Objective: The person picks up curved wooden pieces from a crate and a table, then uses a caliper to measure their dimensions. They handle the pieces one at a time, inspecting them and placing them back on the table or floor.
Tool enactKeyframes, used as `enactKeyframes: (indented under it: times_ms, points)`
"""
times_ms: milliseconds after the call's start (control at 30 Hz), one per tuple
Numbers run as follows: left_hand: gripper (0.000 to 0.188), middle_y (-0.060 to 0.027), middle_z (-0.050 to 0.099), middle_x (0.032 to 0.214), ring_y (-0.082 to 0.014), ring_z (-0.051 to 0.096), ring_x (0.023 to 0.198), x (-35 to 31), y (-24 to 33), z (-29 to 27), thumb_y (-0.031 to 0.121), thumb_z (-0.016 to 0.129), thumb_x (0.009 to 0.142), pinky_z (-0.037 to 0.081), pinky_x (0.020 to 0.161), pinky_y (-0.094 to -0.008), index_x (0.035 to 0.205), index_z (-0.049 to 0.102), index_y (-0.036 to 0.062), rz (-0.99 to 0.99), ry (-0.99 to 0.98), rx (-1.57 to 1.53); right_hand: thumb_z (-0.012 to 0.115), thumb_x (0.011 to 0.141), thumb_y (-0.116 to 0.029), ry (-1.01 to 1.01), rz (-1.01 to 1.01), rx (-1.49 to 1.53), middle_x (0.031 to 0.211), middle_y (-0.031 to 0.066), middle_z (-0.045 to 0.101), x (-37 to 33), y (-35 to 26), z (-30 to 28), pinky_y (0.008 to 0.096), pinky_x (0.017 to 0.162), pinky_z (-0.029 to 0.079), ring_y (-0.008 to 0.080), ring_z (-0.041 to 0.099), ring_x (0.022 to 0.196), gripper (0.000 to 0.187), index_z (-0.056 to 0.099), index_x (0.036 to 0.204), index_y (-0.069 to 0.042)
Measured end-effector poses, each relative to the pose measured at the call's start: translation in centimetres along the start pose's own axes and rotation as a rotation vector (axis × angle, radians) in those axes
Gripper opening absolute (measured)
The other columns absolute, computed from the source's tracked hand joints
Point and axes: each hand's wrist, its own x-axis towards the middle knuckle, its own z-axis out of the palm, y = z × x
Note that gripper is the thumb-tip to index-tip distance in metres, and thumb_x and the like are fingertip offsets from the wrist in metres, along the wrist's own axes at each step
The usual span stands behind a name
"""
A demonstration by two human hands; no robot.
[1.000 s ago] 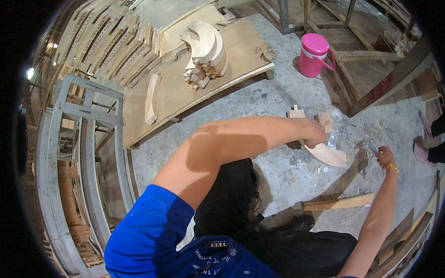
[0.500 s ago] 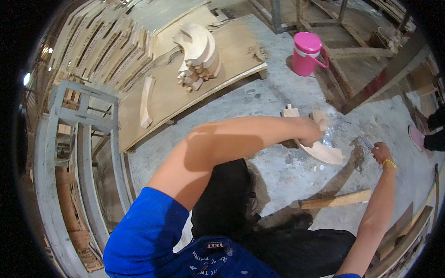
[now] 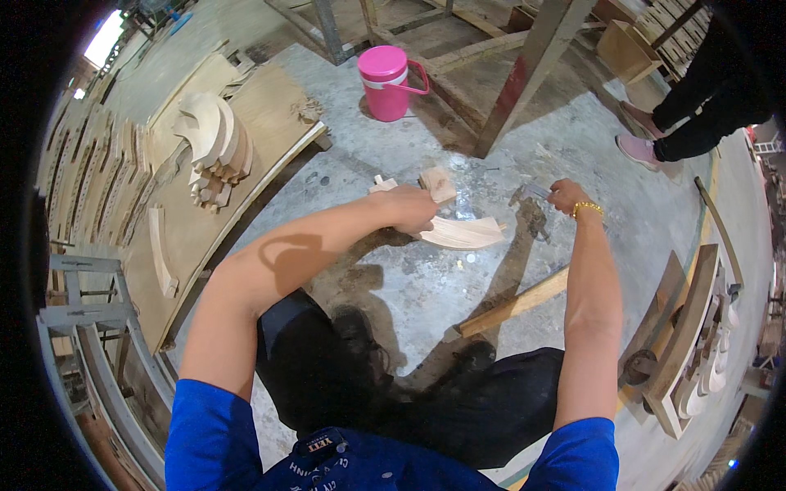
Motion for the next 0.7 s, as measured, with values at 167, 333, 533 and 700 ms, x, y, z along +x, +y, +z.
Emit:
enactKeyframes:
  times_ms: [167,333,533,700]
  points:
    - [0.026,-0.0189,0.064,0.081,-0.0338,0.062,0.078,0.1,-0.4,0.8,0.024,0.056,0.080,0.048,0.068,-0.0425,0.081,0.065,-0.0003,-0.022,-0.054,0.003,0.058,0.073,-0.022,-0.021,-0.004,-0.007,0.075,0.0115,0.065,-0.2,-0.4,-0.1,0.0342,0.051,0.047,0.0201,0.059,0.058,0.046,0.058,0.115,-0.003]
    - [0.023,-0.0180,0.064,0.085,-0.0332,0.062,0.083,0.5,-0.6,1.3,0.022,0.055,0.079,0.048,0.071,-0.0432,0.084,0.065,0.0018,-0.034,-0.098,0.006,0.058,0.073,-0.022,-0.018,-0.006,-0.002,0.076,0.0121,0.065,-0.1,-0.5,-0.1,0.0337,0.050,0.047,0.0203,0.059,0.058,0.046,0.058,0.114,-0.003]
    - [0.021,-0.0181,0.064,0.086,-0.0333,0.062,0.084,0.5,-0.3,0.9,0.020,0.055,0.078,0.047,0.072,-0.0436,0.084,0.065,0.0021,-0.034,-0.113,0.008,0.060,0.072,-0.017,-0.049,0.021,0.076,0.065,0.0078,0.057,0.1,-0.1,0.0,0.0296,0.040,0.036,0.0151,0.048,0.047,0.049,0.053,0.118,-0.001]
    - [0.022,-0.0189,0.064,0.086,-0.0339,0.062,0.084,0.4,-0.4,1.1,0.019,0.053,0.077,0.047,0.072,-0.0436,0.085,0.065,0.0014,-0.060,-0.129,-0.003,0.063,0.069,-0.016,-0.061,-0.021,0.032,0.066,0.0079,0.058,0.2,-0.3,0.1,0.0302,0.042,0.038,0.0153,0.050,0.049,0.051,0.054,0.118,-0.002]
